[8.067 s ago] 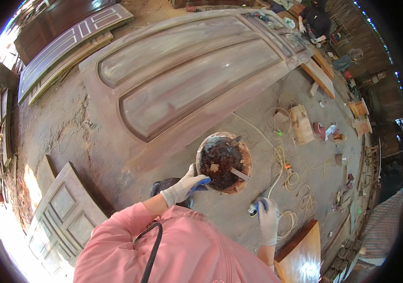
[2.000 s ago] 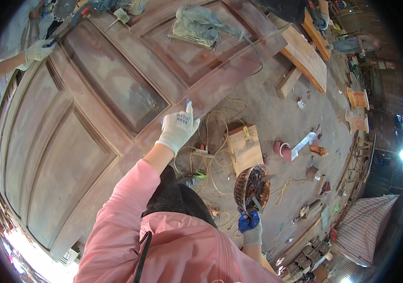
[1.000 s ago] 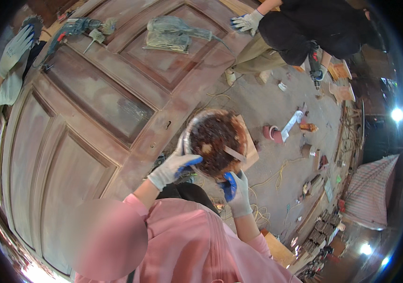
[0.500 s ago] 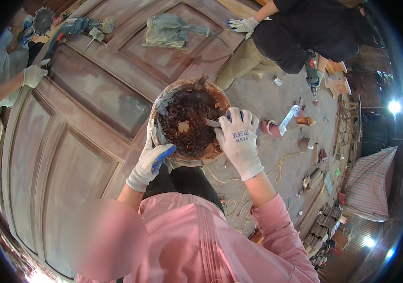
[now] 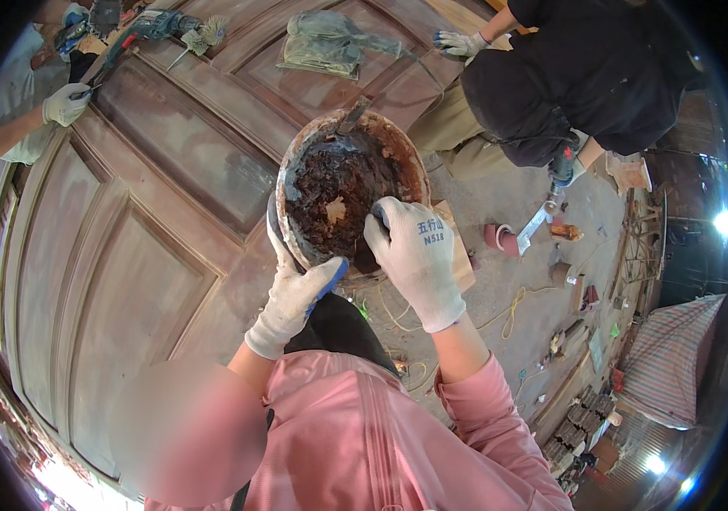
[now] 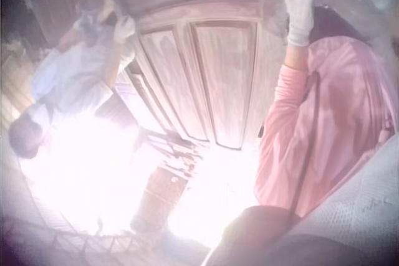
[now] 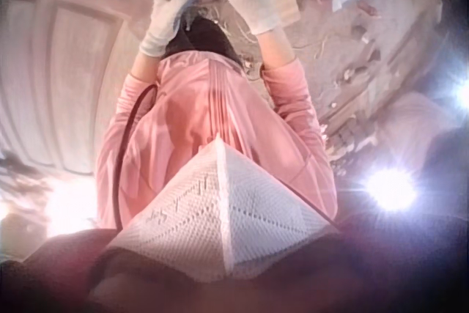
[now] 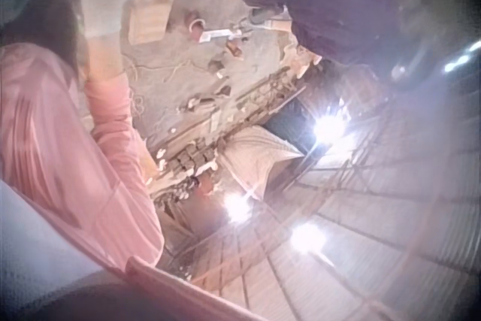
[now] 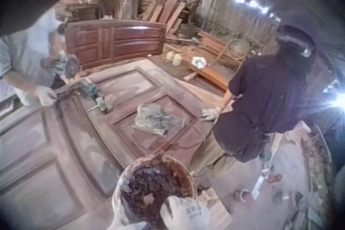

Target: The person scoops wood filler from a bucket and applies it to a wooden door using a putty knife, smoothing the surface. Another person uses a power sander on the same door in the background.

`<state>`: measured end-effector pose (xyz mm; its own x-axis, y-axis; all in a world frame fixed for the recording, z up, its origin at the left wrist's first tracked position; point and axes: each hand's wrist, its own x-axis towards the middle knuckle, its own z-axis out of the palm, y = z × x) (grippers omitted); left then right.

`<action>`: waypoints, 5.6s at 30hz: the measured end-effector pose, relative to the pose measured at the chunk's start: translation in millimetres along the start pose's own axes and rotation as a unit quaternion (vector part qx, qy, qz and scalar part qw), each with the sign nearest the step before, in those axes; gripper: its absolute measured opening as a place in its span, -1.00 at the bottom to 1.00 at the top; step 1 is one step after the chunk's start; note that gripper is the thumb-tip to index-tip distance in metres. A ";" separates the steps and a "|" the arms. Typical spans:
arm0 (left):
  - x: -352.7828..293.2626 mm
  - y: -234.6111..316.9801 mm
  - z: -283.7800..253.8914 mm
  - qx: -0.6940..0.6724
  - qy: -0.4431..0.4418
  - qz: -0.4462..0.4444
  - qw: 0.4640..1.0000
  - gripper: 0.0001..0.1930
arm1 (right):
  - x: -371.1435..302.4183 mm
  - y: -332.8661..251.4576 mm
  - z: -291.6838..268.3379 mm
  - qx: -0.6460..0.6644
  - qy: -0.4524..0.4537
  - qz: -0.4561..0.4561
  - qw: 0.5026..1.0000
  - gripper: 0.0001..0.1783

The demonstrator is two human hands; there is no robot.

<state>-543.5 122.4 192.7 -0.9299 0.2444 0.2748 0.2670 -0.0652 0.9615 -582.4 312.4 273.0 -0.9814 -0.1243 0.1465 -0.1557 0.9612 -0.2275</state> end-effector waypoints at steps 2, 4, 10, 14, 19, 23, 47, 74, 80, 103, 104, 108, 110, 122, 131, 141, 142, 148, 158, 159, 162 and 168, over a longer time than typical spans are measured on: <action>6.9 12.9 14.6 -0.170 0.058 -0.149 0.972 -0.30 | 2.8 -0.9 3.9 0.005 0.008 0.011 1.000 -0.81; 12.0 19.8 19.5 -0.215 0.074 -0.189 0.955 -0.25 | 4.8 0.7 6.5 0.007 0.010 0.006 1.000 -0.82; 16.8 30.2 25.6 -0.244 0.079 -0.213 0.943 -0.11 | 5.5 5.6 2.2 0.029 -0.008 0.007 1.000 -0.81; 17.1 32.6 26.7 -0.248 0.086 -0.218 0.940 0.00 | 8.7 4.6 2.6 0.065 -0.060 0.041 0.995 -0.80; 17.8 33.6 30.3 -0.254 0.086 -0.226 0.936 0.14 | 13.1 3.7 3.7 0.079 -0.067 0.042 0.994 -0.79; 17.7 33.0 30.2 -0.258 0.088 -0.229 0.934 0.23 | 16.4 5.3 15.4 0.091 -0.051 0.017 0.994 -0.78; -122.9 -90.6 -46.9 -0.384 0.413 -0.250 0.788 -0.69 | 68.8 108.2 112.2 0.418 -0.058 0.044 0.906 -0.71; -149.3 -117.2 -52.8 -0.373 0.445 -0.226 0.782 -0.60 | 72.2 114.0 198.6 0.109 0.000 -0.175 0.979 -0.62; -149.8 -117.5 -52.4 -0.378 0.430 -0.224 0.789 -0.57 | 70.4 110.2 190.2 0.224 0.027 -0.074 0.971 -0.64; -156.2 -125.6 -55.0 -0.361 0.443 -0.228 0.788 -0.56 | 68.6 99.7 199.2 0.146 0.008 -0.126 0.981 -0.61; -156.2 -126.3 -55.0 -0.356 0.443 -0.230 0.790 -0.57 | 69.8 99.1 199.4 0.166 0.013 -0.103 0.981 -0.61; -150.3 -122.0 -54.0 -0.347 0.431 -0.227 0.801 -0.59 | 67.1 96.9 203.0 0.109 0.017 -0.144 0.983 -0.59; -144.3 -116.3 -51.5 -0.358 0.443 -0.227 0.790 -0.61 | 64.0 94.5 201.0 0.071 0.007 -0.156 0.985 -0.58; -151.8 -123.9 -53.2 -0.358 0.441 -0.224 0.792 -0.60 | 64.1 91.0 199.7 0.116 -0.001 -0.130 0.985 -0.60; -159.0 -130.9 -58.1 -0.353 0.427 -0.224 0.801 -0.55 | 69.9 86.5 203.6 0.118 0.037 -0.099 0.987 -0.68; -167.9 -139.8 -58.1 -0.375 0.440 -0.248 0.777 -0.48 | 66.5 87.4 200.4 0.143 0.025 -0.073 0.987 -0.67; -169.4 -140.7 -58.5 -0.374 0.440 -0.251 0.777 -0.48 | 65.1 85.0 202.9 0.126 0.028 -0.076 0.989 -0.67; -165.5 -136.3 -57.4 -0.368 0.436 -0.258 0.780 -0.49 | 53.5 79.5 200.0 0.143 -0.003 -0.098 0.985 -0.61; -154.8 -125.3 -54.4 -0.383 0.446 -0.252 0.768 -0.52 | 47.0 73.2 195.3 0.195 -0.007 -0.110 0.975 -0.69; -155.0 -125.9 -53.3 -0.384 0.454 -0.254 0.763 -0.52 | 50.3 76.9 197.3 0.246 0.004 -0.082 0.966 -0.70; -152.4 -127.4 -51.9 -0.383 0.460 -0.259 0.758 -0.52 | 62.2 87.4 208.6 0.255 0.091 -0.030 0.962 -0.68; -160.6 -134.6 -56.5 -0.365 0.440 -0.244 0.783 -0.52 | 71.3 88.0 206.6 0.166 0.044 -0.034 0.985 -0.65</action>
<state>-444.4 37.3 19.5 -0.7763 -0.3278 -0.5385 -0.0914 -0.7866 0.6106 -689.3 337.3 64.5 -0.9560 -0.1506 0.2518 -0.2640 0.8160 -0.5143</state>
